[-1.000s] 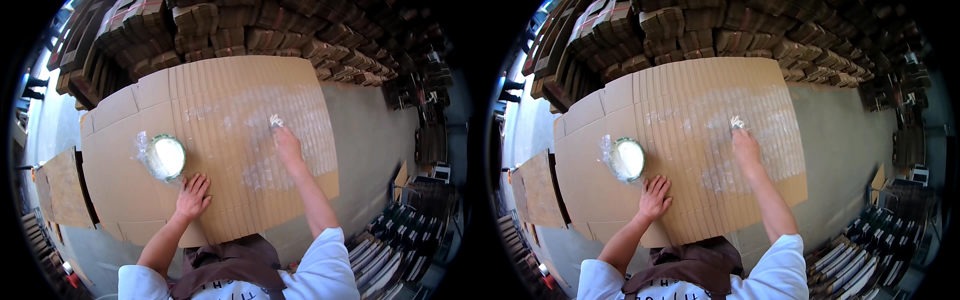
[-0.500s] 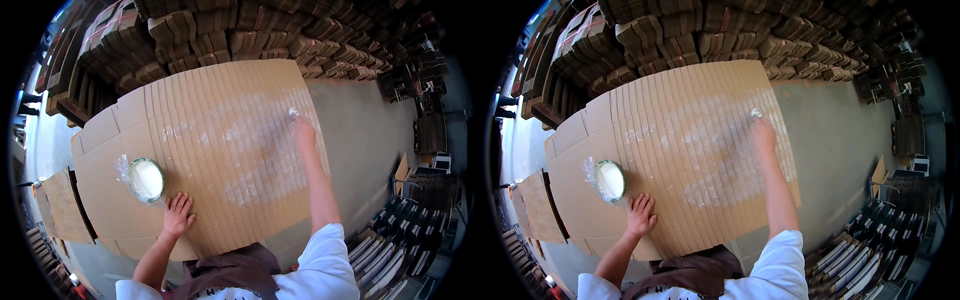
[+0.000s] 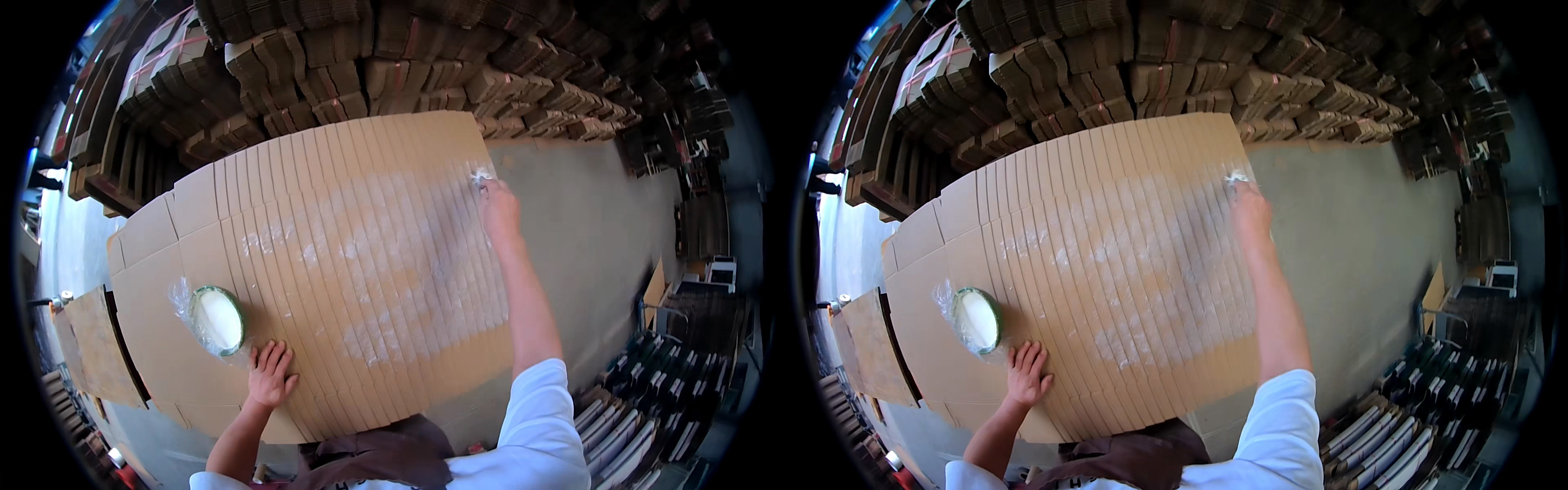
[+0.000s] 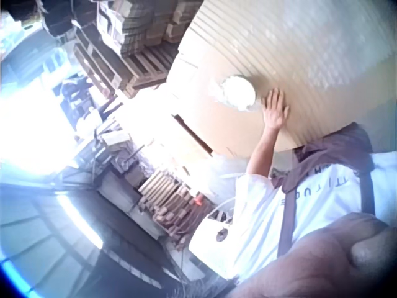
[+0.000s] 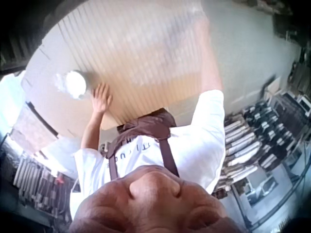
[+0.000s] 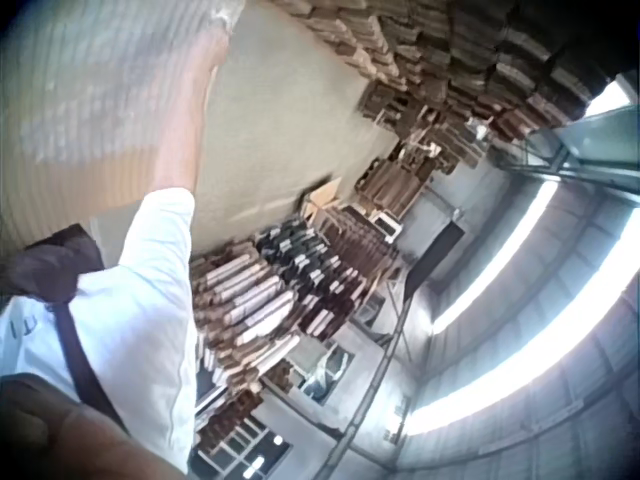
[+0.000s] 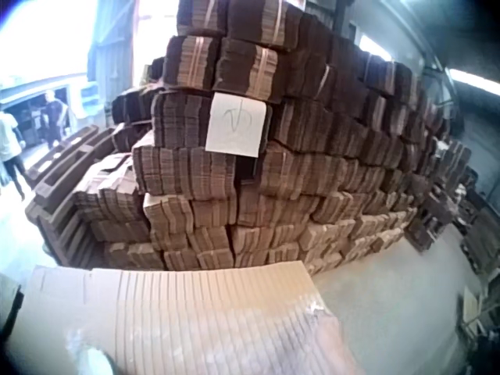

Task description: The person retrieves a container of white adhesive and a brush, then walks to a workbench. They repeatedly dip the brush and spread the adhesive across a large flat cardboard sheet, covering most of its surface area.

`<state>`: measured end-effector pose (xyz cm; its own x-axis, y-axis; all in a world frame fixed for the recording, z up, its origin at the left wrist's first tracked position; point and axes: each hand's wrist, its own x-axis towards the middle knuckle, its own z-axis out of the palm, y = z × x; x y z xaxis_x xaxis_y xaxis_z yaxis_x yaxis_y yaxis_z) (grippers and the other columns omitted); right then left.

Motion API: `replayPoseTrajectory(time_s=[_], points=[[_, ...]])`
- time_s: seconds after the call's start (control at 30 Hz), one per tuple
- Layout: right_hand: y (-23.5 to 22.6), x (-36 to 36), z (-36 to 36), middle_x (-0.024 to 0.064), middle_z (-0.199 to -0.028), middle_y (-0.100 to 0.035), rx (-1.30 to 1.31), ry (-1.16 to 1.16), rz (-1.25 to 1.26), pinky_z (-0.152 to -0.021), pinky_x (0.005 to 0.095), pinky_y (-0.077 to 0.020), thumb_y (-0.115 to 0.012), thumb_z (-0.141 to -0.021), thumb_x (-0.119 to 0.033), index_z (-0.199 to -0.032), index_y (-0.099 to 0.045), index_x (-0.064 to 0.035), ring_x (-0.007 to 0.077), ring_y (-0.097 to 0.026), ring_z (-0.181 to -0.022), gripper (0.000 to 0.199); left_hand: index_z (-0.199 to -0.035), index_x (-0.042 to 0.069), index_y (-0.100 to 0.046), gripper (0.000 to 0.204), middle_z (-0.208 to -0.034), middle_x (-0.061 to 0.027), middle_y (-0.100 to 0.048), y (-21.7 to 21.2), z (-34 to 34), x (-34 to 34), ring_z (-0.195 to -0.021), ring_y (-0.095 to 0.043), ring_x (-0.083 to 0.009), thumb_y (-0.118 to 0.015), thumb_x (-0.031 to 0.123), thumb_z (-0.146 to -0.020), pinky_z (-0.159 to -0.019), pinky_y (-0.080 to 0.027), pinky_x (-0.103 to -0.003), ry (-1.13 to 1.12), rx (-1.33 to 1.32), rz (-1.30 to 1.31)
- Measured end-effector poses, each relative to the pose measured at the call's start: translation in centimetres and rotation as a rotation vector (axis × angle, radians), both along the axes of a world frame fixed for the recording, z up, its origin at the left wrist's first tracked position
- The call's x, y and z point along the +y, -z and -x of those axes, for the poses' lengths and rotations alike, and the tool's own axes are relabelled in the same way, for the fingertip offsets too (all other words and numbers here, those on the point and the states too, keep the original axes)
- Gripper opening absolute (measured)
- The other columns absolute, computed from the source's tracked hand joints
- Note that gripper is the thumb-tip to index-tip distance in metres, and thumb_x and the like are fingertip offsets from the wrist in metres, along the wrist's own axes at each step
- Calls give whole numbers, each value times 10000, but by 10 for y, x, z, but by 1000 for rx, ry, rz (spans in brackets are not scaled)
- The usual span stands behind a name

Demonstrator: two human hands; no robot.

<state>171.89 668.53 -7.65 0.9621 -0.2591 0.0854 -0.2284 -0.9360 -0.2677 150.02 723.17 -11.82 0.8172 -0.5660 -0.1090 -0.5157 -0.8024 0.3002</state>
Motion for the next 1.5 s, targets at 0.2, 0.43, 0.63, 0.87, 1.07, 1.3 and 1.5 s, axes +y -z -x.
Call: replayPoseTrajectory(time_s=[0.2,0.43,0.63,0.87,1.07,1.3,1.5], points=[[23,-37,-34,194,-1021,-663,44,78,77,-815,460,-516,-596,-880,-150,-1046,-670,-49,383,-647,-921,207,-1301,96,-559,629,-1426,-104,-472,0,-3,-3,-1365,-371,-309,-689,365,-747,-1128,-207,-574,7,34,-24],[23,4,-3,205,-1043,-655,82,34,-107,-808,469,-513,-566,-875,-141,-1046,-652,-32,386,-652,-922,221,-1345,94,-525,644,-1451,-111,-448,3,2,8,-1384,-353,-308,-683,337,-770,-1137,-201,-561,14,79,-32],[-16,30,74,196,-1073,-643,-41,-32,28,-840,464,-507,-555,-903,-140,-1109,-637,-32,391,-628,-961,246,-1385,88,-480,660,-1488,-106,-411,-1,-1,5,-1407,-332,-299,-675,326,-801,-1152,-185,-539,8,57,38],[-35,226,269,154,-1133,-640,-85,-92,-186,-905,426,-508,-610,-902,-113,-1132,-637,-51,331,-615,-1066,239,-1404,84,-433,562,-1498,-111,-386,-16,-9,19,-1410,-323,-304,-601,266,-900,-1148,-225,-531,57,86,259],[-55,358,340,125,-1147,-640,-69,-99,-355,-880,399,-525,-639,-888,-108,-1109,-653,-48,300,-634,-1040,229,-1336,103,-499,498,-1430,-85,-449,-19,1,79,-1359,-376,-285,-621,258,-878,-1155,-232,-508,141,5,117],[-16,312,317,175,-1085,-652,406,128,-335,-862,411,-522,-570,-924,-147,-1102,-661,-45,340,-629,-1032,225,-1315,120,-518,485,-1380,-70,-479,2,5,99,-1359,-363,-265,-594,331,-884,-1156,-204,-525,33,-34,75],[-24,271,311,185,-1030,-659,-98,-103,-223,-846,458,-512,-508,-954,-146,-1050,-659,-23,357,-627,-996,218,-1321,102,-515,511,-1375,-95,-480,7,4,92,-1363,-358,-290,-603,324,-870,-1165,-182,-528,45,13,115]])
